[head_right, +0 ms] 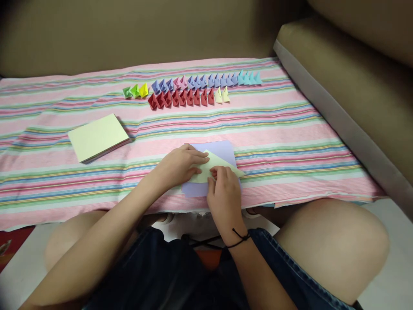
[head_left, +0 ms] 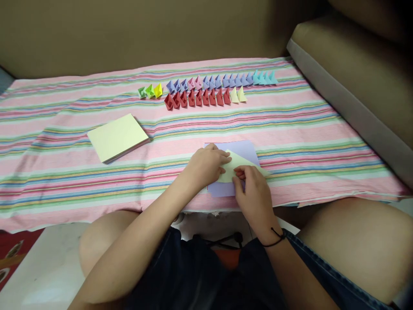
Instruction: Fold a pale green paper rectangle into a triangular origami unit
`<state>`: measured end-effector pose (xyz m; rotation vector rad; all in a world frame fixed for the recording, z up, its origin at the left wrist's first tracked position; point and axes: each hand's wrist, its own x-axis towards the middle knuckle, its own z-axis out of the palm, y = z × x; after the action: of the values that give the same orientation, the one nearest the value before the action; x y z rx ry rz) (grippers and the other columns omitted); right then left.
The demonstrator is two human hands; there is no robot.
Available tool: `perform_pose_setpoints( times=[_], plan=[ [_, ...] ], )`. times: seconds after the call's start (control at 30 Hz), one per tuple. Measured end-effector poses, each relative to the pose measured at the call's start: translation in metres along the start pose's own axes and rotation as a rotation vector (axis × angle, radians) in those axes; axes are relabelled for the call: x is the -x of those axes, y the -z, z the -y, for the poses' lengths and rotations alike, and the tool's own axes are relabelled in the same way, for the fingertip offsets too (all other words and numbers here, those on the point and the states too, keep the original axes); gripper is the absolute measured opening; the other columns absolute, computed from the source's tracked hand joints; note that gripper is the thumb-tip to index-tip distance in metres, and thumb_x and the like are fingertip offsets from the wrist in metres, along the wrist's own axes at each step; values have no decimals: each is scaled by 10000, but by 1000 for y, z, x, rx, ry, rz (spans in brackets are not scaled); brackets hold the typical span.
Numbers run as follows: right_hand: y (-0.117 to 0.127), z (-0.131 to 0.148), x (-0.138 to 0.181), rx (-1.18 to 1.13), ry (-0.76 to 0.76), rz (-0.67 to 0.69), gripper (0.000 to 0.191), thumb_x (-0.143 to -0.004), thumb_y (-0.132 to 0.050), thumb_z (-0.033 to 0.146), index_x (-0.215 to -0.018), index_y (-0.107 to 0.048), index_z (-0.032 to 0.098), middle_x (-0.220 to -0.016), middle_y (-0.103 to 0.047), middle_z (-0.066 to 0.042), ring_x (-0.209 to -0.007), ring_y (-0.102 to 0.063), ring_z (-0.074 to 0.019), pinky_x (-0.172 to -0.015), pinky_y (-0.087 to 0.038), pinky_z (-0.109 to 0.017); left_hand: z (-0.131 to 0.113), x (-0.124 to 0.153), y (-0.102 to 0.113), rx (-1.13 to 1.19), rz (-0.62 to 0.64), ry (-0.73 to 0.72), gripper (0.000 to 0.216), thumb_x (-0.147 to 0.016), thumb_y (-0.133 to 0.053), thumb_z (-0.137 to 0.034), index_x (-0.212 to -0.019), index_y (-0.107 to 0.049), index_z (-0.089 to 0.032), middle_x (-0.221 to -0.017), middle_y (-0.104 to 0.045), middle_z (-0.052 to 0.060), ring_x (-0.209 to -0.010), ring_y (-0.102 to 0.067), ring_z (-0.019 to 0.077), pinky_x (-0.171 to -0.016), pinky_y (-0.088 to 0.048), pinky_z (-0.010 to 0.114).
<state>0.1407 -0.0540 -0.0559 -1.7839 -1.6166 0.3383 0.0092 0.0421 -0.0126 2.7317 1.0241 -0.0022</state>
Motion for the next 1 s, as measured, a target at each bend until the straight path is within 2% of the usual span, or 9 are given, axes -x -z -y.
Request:
perform_pose_setpoints(
  times=[0.13,0.33,0.5,0.73,0.9,1.0],
  plan=[
    [-3,1,2,56,19,-35,232,-780,-611,334,-933,-506,195,-878,-572,-81,-840,-533,-255,-764,-437,-411,1,0,0,3,-6,3,397,-785,-629,-170,-1176,-630,-237,-1298,-601,-28,-1103,-502,218,-932,-463,355],
    [-3,2,3,72,32,-6,99,-865,-496,266,-923,-503,187,-911,-584,-99,-861,-519,-252,-777,-421,-399,8,0,3,37,30,-32,440,-790,-655,-195,-1223,-599,-245,-1306,-594,-25,-1128,-496,206,-947,-450,342],
    [-6,6,3,122,14,-50,304,-764,-640,391,-935,-499,184,-889,-556,-90,-842,-505,-261,-773,-422,-406,10,-1,5,50,59,-43,507,-761,-697,-200,-1253,-578,-223,-1286,-611,5,-1142,-489,199,-952,-446,333],
    [-11,7,6,146,50,-63,233,-832,-568,367,-952,-488,184,-916,-555,-102,-861,-496,-265,-783,-413,-414,9,-1,6,60,71,-30,496,-768,-680,-182,-1252,-580,-233,-1284,-611,2,-1139,-490,197,-950,-445,328],
    [-16,12,7,237,25,-96,434,-715,-671,503,-927,-490,171,-913,-541,-121,-863,-467,-286,-794,-415,-441,9,-1,5,57,80,-44,492,-767,-677,-176,-1247,-582,-224,-1320,-584,-12,-1135,-485,200,-956,-435,321],
    [-16,14,7,231,22,-85,439,-732,-648,526,-926,-489,166,-912,-537,-122,-861,-457,-281,-796,-415,-442,9,-1,5,47,79,-39,491,-772,-672,-183,-1252,-577,-223,-1309,-592,-5,-1135,-485,201,-945,-439,320]
  ],
)
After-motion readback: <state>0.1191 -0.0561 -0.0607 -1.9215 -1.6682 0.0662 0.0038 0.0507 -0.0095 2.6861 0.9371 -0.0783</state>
